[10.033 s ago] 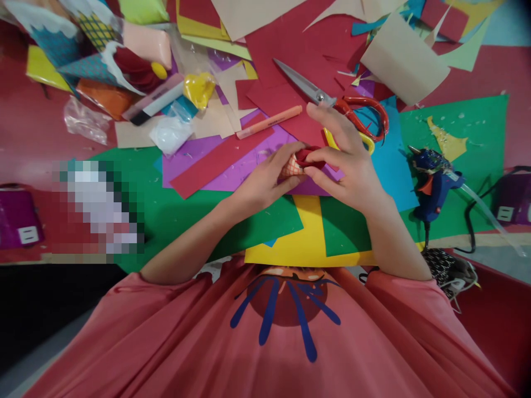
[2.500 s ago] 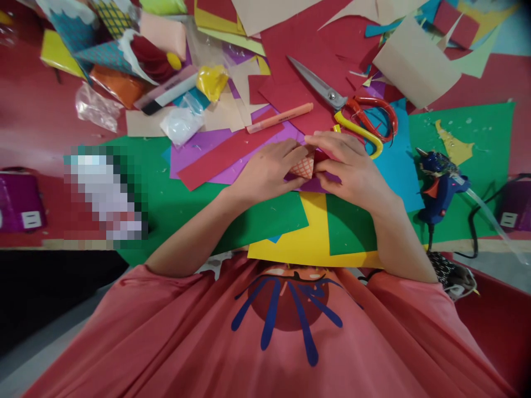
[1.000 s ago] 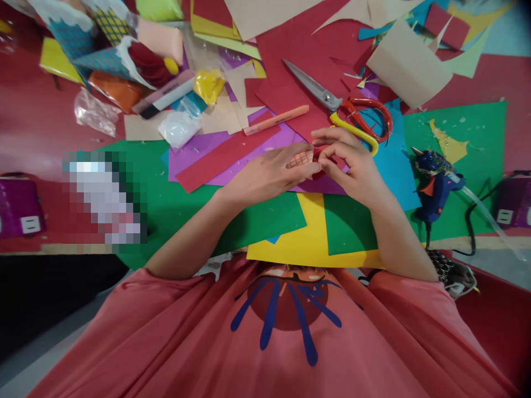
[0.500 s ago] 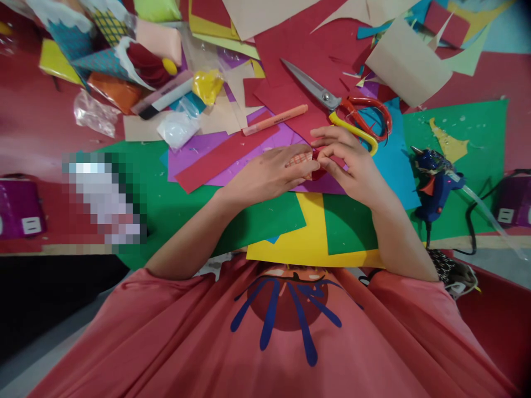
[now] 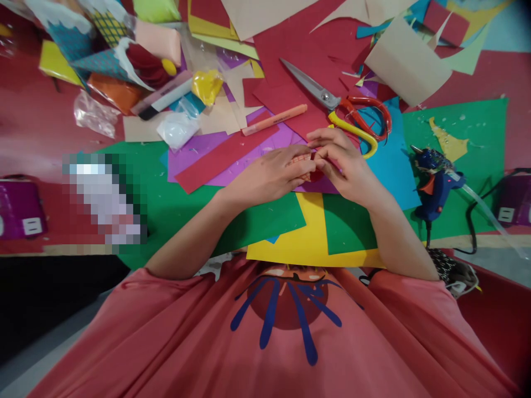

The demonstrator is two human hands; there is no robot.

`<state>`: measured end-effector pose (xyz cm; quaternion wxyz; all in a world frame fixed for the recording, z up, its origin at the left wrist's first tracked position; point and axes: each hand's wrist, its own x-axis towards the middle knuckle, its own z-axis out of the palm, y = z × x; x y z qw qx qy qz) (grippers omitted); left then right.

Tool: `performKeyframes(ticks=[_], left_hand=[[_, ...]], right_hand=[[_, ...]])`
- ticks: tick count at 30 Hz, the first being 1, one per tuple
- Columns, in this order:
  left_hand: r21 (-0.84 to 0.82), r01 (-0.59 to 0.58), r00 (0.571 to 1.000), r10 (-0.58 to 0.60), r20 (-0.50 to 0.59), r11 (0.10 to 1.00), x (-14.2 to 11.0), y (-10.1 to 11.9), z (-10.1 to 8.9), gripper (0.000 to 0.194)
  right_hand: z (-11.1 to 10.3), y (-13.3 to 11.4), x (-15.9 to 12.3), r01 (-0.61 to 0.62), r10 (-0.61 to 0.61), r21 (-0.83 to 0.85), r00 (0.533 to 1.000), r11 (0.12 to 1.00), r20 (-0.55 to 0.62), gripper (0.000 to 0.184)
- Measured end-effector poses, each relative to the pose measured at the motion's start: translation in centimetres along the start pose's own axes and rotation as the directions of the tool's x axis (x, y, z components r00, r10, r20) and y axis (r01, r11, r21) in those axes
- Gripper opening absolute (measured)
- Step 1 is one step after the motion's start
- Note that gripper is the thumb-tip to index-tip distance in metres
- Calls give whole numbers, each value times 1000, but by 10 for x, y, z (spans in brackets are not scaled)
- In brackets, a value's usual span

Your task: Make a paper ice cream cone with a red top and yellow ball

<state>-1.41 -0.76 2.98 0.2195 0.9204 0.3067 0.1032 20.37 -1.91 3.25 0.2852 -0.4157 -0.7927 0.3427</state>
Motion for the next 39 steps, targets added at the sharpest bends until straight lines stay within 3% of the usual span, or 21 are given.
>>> performKeyframes(ticks=[11,16,22,28,31,35,39], left_hand=[[33,7,1000,-8,22,999,2,3,-1,25],[37,5,1000,-4,-24,999,0,1,3,22],[-15,58,995,-59,-78,998,-3,-4,5,30],[-25,58,992,-60,-109,998,-4,-5,6,30],[-47,39,992,-44,-121,998,-5,-8,10,31],[-134,-21,975,-9,-223,991,-8,-15,16,42],[-140,-14,959,-26,-281,990,-9,-17,19,51]], right_hand=[[2,4,0,3,1,33,995,999,-105,21],[2,4,-1,-8,13,31,989,999,-145,20],[2,5,-3,93,-111,-130,983,987,-143,7],[0,5,-2,209,-256,-299,959,931,-126,8],[0,4,-3,156,-208,-287,965,945,-160,3],[1,2,-3,63,-104,-194,972,979,-210,3],[4,2,-3,65,-107,-164,961,984,-256,5]])
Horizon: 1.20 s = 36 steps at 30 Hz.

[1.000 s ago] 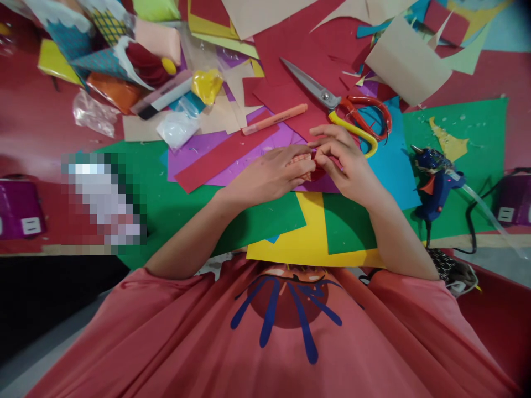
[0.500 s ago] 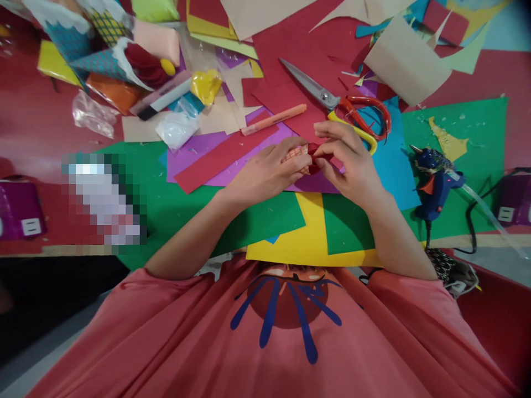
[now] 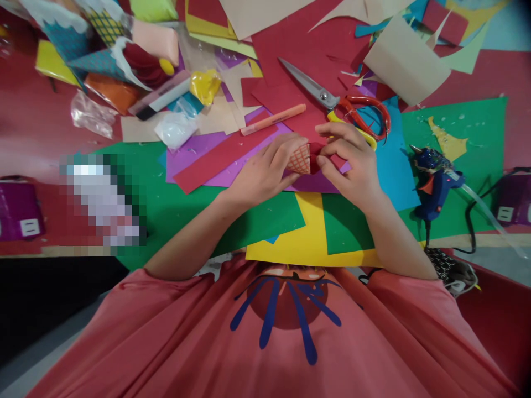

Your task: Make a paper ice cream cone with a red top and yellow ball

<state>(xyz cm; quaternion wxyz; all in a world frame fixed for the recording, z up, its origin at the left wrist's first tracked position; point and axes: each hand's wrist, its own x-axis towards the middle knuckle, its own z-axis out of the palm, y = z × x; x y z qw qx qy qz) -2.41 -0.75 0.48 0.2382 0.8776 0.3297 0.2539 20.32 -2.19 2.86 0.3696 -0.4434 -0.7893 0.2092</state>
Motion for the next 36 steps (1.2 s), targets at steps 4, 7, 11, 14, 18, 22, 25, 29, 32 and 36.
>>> performKeyframes(ticks=[4,7,11,14,18,22,25,29,32,36], left_hand=[[16,51,999,-51,18,999,1,1,0,50],[34,105,993,-106,43,994,1,2,1,46],[123,212,973,-222,69,969,-1,5,4,54],[171,237,965,-252,72,957,-2,7,6,56],[185,196,977,-208,47,963,-2,6,8,50],[170,186,981,-194,31,968,-2,5,12,47],[162,198,977,-207,43,967,-2,6,13,46],[175,196,978,-205,34,965,-2,8,13,45],[191,196,979,-204,20,962,-1,8,13,46],[218,208,977,-213,0,954,-1,7,14,47]], right_hand=[[3,-2,0,-7,6,-17,1000,1000,-30,4],[6,-4,-1,6,-7,-10,998,1000,-65,4],[9,-4,-1,31,-30,10,996,999,-89,5],[9,-5,-1,10,-8,21,998,1000,-68,7],[9,-7,-1,-30,31,20,998,999,-51,7],[11,-7,-3,-76,78,34,996,997,-43,8],[12,-6,-4,-71,71,-7,996,997,-47,10],[12,-6,-4,10,-16,-55,995,998,-95,10],[12,-7,-4,-13,9,-43,997,999,-75,9],[12,-8,-3,-24,23,-9,997,1000,-78,7]])
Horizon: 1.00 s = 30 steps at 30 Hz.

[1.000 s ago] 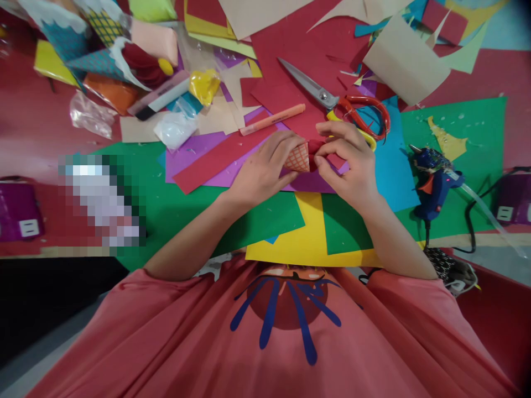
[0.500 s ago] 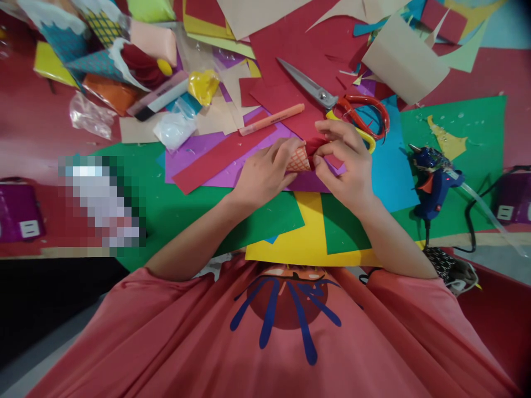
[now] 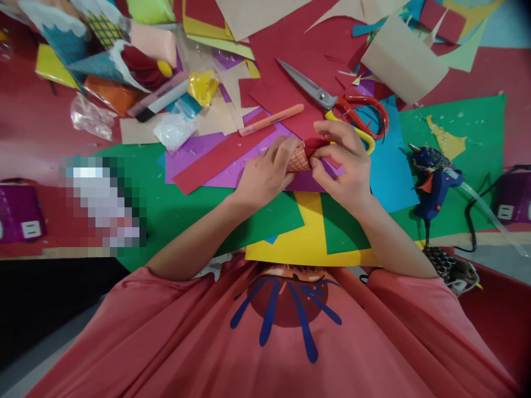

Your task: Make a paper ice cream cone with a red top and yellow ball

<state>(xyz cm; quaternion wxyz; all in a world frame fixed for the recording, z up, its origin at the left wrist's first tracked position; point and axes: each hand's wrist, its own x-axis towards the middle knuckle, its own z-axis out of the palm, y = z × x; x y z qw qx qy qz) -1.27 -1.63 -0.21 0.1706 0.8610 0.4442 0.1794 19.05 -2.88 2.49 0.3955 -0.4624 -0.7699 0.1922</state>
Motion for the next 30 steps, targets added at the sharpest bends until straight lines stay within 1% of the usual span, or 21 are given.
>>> performKeyframes(ticks=[2,6,9,11,14,17,20,23,25,28,30], left_hand=[[0,6,1000,-6,-2,1000,0,1,0,47],[-19,17,1000,-18,-14,1000,1,6,-2,44],[-34,-21,1000,21,-16,999,2,11,-3,50],[-36,-40,999,40,-14,999,3,12,-3,57],[-40,-15,1000,15,5,999,4,12,-3,57],[-57,30,999,-28,46,998,5,11,-2,57],[-75,46,997,-41,65,996,5,10,-1,55],[-84,68,996,-63,69,994,6,11,-1,54],[-75,86,992,-79,93,993,8,13,-3,55],[-48,119,985,-112,133,992,9,16,-7,54],[-36,132,984,-127,129,991,9,17,-9,51]], right_hand=[[1,0,0,7,-7,12,1000,1000,-7,7],[2,2,-1,-33,32,20,999,999,14,9],[1,0,-1,-33,33,-14,999,999,-1,11],[0,-2,0,-48,49,-28,999,998,22,12],[-1,-3,1,-59,61,-27,996,998,65,13],[-1,-3,2,-2,4,-41,998,999,59,13],[0,-2,2,63,-62,-50,998,997,25,8],[0,-2,3,77,-75,-42,997,996,32,6],[-1,-3,3,99,-97,-45,994,994,43,2],[0,-3,3,146,-143,-79,989,986,38,6],[1,-1,3,132,-128,-102,991,986,44,5]])
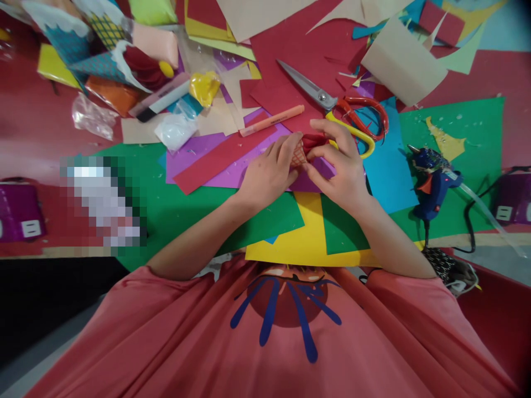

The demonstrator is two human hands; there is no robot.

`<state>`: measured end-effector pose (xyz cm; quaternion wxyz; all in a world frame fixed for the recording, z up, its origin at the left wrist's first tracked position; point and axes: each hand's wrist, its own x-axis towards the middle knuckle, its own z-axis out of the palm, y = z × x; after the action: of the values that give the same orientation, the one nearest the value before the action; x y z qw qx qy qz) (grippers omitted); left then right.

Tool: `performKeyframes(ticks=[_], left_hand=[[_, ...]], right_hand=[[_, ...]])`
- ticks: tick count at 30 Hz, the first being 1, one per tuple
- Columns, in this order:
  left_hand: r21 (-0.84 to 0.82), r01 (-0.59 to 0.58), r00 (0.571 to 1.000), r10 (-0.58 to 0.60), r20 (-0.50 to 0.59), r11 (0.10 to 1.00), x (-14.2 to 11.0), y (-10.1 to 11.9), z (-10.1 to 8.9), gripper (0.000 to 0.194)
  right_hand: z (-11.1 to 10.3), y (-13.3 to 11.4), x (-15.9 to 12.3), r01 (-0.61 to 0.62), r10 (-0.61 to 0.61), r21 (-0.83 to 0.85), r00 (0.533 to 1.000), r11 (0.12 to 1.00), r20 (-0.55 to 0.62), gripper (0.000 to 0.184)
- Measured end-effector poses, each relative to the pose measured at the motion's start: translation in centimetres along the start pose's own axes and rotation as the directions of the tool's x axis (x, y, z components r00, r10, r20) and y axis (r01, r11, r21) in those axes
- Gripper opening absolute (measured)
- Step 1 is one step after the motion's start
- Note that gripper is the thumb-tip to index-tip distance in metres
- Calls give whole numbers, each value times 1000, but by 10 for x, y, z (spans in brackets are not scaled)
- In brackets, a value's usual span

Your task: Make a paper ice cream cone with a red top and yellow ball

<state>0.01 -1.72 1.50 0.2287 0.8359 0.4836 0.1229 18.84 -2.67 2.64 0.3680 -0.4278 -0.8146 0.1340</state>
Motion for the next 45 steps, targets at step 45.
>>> performKeyframes(ticks=[45], left_hand=[[-773,1,999,25,22,635,0,-11,1,61]], right_hand=[[-28,5,7,-110,88,102,975,989,203,13]])
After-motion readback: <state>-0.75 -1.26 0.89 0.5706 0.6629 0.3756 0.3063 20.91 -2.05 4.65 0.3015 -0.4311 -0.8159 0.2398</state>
